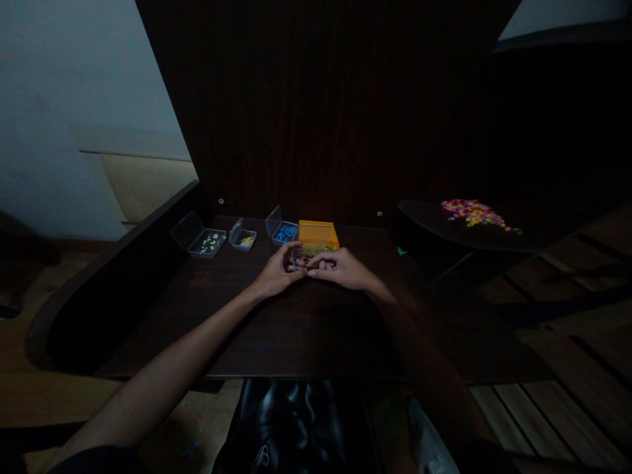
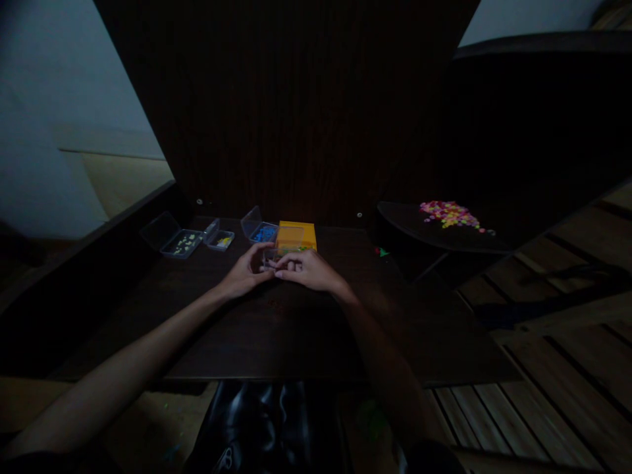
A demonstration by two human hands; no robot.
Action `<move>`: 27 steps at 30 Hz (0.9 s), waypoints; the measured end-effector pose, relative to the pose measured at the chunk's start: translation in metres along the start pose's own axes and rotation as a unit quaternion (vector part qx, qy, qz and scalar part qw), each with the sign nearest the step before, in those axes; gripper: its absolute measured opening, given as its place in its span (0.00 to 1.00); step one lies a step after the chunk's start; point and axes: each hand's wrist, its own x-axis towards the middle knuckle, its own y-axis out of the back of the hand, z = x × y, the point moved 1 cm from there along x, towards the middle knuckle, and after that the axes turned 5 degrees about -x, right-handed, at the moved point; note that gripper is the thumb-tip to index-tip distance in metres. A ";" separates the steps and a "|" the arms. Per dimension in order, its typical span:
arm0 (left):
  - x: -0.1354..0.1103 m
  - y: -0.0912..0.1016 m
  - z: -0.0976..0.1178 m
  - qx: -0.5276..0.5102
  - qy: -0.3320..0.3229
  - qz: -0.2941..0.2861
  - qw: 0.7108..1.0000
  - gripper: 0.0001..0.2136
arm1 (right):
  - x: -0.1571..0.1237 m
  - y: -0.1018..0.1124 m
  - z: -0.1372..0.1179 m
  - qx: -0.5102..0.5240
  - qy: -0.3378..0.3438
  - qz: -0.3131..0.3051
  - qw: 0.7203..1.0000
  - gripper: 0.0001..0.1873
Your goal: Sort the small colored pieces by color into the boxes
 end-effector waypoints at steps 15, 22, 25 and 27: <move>-0.011 -0.016 -0.002 -0.032 0.000 -0.079 0.996 0.30 | 0.003 -0.005 0.001 -0.169 -0.001 0.003 0.986 0.09; -0.010 -0.016 -0.003 -0.020 -0.011 -0.068 0.997 0.30 | 0.002 -0.003 0.002 -0.171 0.006 0.019 0.985 0.10; -0.010 -0.016 0.000 -0.027 -0.003 -0.063 0.998 0.29 | 0.001 0.001 0.002 -0.146 0.010 0.054 0.988 0.10; -0.010 -0.015 0.002 -0.028 0.003 -0.060 0.998 0.29 | -0.001 0.005 0.002 -0.121 0.008 0.086 0.989 0.12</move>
